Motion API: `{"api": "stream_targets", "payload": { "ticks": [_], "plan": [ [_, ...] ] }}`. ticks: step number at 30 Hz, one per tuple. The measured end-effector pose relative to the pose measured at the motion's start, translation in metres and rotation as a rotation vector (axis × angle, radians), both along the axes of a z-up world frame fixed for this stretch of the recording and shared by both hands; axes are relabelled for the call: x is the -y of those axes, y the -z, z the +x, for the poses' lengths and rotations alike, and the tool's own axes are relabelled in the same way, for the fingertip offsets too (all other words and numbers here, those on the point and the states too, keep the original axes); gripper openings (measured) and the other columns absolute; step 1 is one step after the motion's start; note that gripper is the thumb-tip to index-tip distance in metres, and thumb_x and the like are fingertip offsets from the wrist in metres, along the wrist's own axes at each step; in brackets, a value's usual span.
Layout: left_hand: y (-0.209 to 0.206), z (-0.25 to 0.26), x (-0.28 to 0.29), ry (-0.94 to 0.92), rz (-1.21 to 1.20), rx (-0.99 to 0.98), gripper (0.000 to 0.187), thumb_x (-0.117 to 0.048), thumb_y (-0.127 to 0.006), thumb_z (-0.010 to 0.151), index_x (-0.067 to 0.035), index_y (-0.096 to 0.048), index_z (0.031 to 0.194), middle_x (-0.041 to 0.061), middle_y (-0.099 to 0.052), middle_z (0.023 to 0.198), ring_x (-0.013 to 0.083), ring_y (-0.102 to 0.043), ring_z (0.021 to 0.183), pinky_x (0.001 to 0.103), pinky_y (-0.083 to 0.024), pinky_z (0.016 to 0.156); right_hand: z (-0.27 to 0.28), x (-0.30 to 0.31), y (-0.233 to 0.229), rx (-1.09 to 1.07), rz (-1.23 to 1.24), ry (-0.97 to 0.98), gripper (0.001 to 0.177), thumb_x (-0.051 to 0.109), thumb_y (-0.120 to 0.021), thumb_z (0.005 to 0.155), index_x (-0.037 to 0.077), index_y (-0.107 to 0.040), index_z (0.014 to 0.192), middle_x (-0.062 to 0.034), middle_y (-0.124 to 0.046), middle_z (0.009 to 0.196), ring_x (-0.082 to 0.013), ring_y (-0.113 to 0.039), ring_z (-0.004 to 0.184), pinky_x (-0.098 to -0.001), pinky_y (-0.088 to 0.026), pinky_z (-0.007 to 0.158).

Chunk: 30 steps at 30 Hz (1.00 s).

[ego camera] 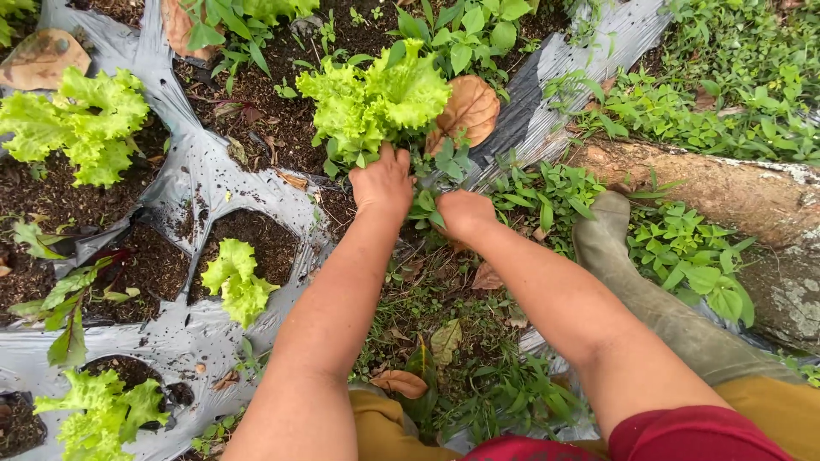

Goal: The person is kneeling in a garden and removing weeds by hand from around lettuce plants growing in a plastic-covered bed. They pull the weeds from the soil and discard them to the side.

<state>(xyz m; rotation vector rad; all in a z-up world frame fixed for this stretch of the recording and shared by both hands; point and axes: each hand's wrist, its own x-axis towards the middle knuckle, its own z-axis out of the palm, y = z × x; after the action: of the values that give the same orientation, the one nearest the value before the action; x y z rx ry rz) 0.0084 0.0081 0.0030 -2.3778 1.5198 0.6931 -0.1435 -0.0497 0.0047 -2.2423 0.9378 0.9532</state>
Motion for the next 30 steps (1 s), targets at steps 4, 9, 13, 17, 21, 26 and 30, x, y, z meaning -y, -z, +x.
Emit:
{"api": "stream_targets", "payload": {
  "ticks": [4,9,13,17,21,26,30],
  "plan": [
    [0.058,-0.004,0.001,-0.064,-0.016,-0.028,0.038,-0.044,-0.062,0.098,-0.018,-0.054,0.124,0.002,-0.056,0.114,0.0299,-0.07,0.084,0.054,-0.047,0.07,0.023,0.009,-0.068,-0.009,0.201,0.183,0.032,0.025,-0.065,0.097,-0.006,-0.075,0.1,-0.0233,-0.073,0.084,-0.0402,-0.075,0.084,-0.0493,-0.061,0.08],
    [0.103,-0.016,-0.007,-0.121,-0.098,0.042,0.019,-0.028,-0.056,0.097,-0.016,-0.065,0.11,0.003,-0.066,0.095,0.0315,-0.07,0.076,0.052,-0.043,0.062,0.059,0.031,-0.12,0.302,0.276,0.324,0.043,0.03,-0.056,0.097,-0.005,-0.071,0.116,-0.0355,-0.071,0.1,-0.06,-0.065,0.101,-0.0701,-0.053,0.086],
    [0.107,-0.026,-0.008,-0.122,-0.014,0.085,0.016,-0.024,-0.06,0.094,-0.014,-0.07,0.101,0.005,-0.07,0.091,0.0346,-0.071,0.074,0.052,-0.043,0.058,0.055,0.058,-0.115,0.252,0.115,0.192,0.045,0.031,-0.053,0.1,-0.003,-0.069,0.124,-0.0338,-0.071,0.104,-0.0579,-0.066,0.102,-0.07,-0.053,0.087],
    [0.109,-0.021,-0.008,-0.054,0.102,0.134,0.013,-0.015,-0.062,0.088,-0.014,-0.075,0.089,0.007,-0.071,0.082,0.0357,-0.069,0.07,0.05,-0.041,0.054,0.044,0.051,-0.055,0.052,-0.166,-0.087,0.045,0.032,-0.046,0.097,0.002,-0.063,0.126,-0.0245,-0.074,0.098,-0.0479,-0.073,0.095,-0.0643,-0.057,0.08],
    [0.105,-0.016,0.0,-0.057,0.156,0.106,0.021,-0.01,-0.057,0.089,-0.019,-0.076,0.086,0.0,-0.071,0.08,0.0295,-0.069,0.073,0.047,-0.041,0.058,0.043,0.042,-0.031,0.133,-0.185,-0.252,0.027,0.016,-0.059,0.09,0.002,-0.074,0.108,-0.0199,-0.075,0.086,-0.0448,-0.074,0.087,-0.0563,-0.06,0.074],
    [0.027,0.014,-0.004,-0.041,0.02,-0.066,0.02,-0.008,-0.059,0.088,-0.01,-0.078,0.083,0.01,-0.073,0.078,0.0343,-0.071,0.075,0.048,-0.044,0.056,0.056,0.055,-0.094,0.457,0.047,0.188,0.035,0.024,-0.056,0.086,0.001,-0.073,0.105,-0.0342,-0.07,0.1,-0.0589,-0.062,0.105,-0.0668,-0.051,0.087],
    [-0.054,0.057,0.002,-0.111,-0.24,-0.354,0.033,-0.025,-0.052,0.097,-0.007,-0.079,0.096,0.02,-0.076,0.087,0.0427,-0.075,0.087,0.055,-0.058,0.064,0.06,0.08,-0.089,0.329,0.052,0.227,0.042,0.034,-0.064,0.087,0.003,-0.076,0.112,-0.0302,-0.071,0.108,-0.052,-0.064,0.113,-0.0618,-0.048,0.102]
  ]
}}
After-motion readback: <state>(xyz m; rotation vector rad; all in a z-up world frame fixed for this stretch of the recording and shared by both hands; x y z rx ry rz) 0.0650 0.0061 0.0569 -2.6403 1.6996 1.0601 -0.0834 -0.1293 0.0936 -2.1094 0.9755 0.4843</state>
